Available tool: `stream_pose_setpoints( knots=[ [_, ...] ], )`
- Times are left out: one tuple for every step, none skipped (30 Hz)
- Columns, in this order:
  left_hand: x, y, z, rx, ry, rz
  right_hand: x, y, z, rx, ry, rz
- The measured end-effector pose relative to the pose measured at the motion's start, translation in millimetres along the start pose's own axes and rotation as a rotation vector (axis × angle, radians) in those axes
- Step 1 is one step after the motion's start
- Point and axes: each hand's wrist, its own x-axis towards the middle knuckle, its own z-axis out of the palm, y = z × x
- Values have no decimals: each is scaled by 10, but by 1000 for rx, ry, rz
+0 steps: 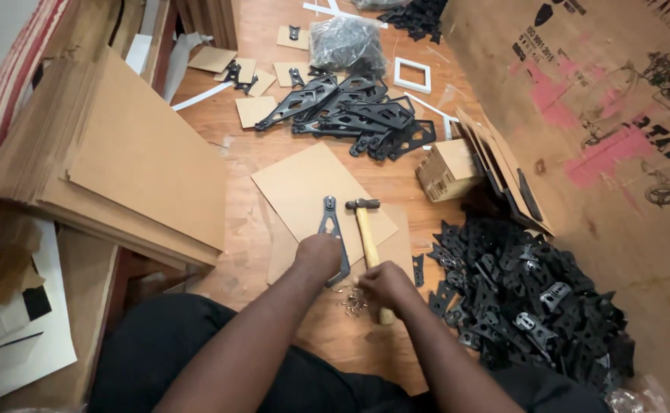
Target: The person sits on the workshop floor and attaches black metal brackets to square boards. They position a bracket on a board, place screws, and hammer the screws in, then set the finished board aside and start on the next board.
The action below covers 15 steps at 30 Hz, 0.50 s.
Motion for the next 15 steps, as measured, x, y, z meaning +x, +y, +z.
stream_pose_setpoints(
  knots=[
    [-10,4,18,-3,-3,-1,-56,-60,-28,-2,-3,3],
    [1,4,19,-16,-5,-5,-98,-133,-69,16,65,-34],
    [13,5,17,-29,-7,-8,-139,-209,-113,32,133,-71],
    [3,7,3,-31,-6,-7,-134,-221,-140,31,135,-71],
    [-5,5,-12,-30,-10,0,-127,-236,-166,84,163,-97],
    [-1,-1,-34,-31,-12,7,-108,-260,-203,135,192,-124],
    [28,-6,-46,-34,-8,7,-122,-319,-233,130,193,-126],
    [47,-15,-48,-32,-33,15,-137,-375,-254,274,216,-107],
    [68,-27,-48,-30,-58,23,-149,-430,-273,417,238,-87],
    [88,-13,-47,-35,-58,18,-110,-421,-268,412,234,-88],
    [109,-1,-46,-30,-85,7,-68,-413,-262,538,247,-64],
    [135,3,-48,-24,-112,-6,-19,-411,-255,665,259,-42],
    [108,13,-23,-29,-111,-12,76,-356,-213,659,254,-43],
    [102,22,-12,-16,-108,-22,186,-311,-188,717,245,-42],
    [98,33,-1,-4,-105,-31,297,-267,-167,775,235,-40]
  ],
)
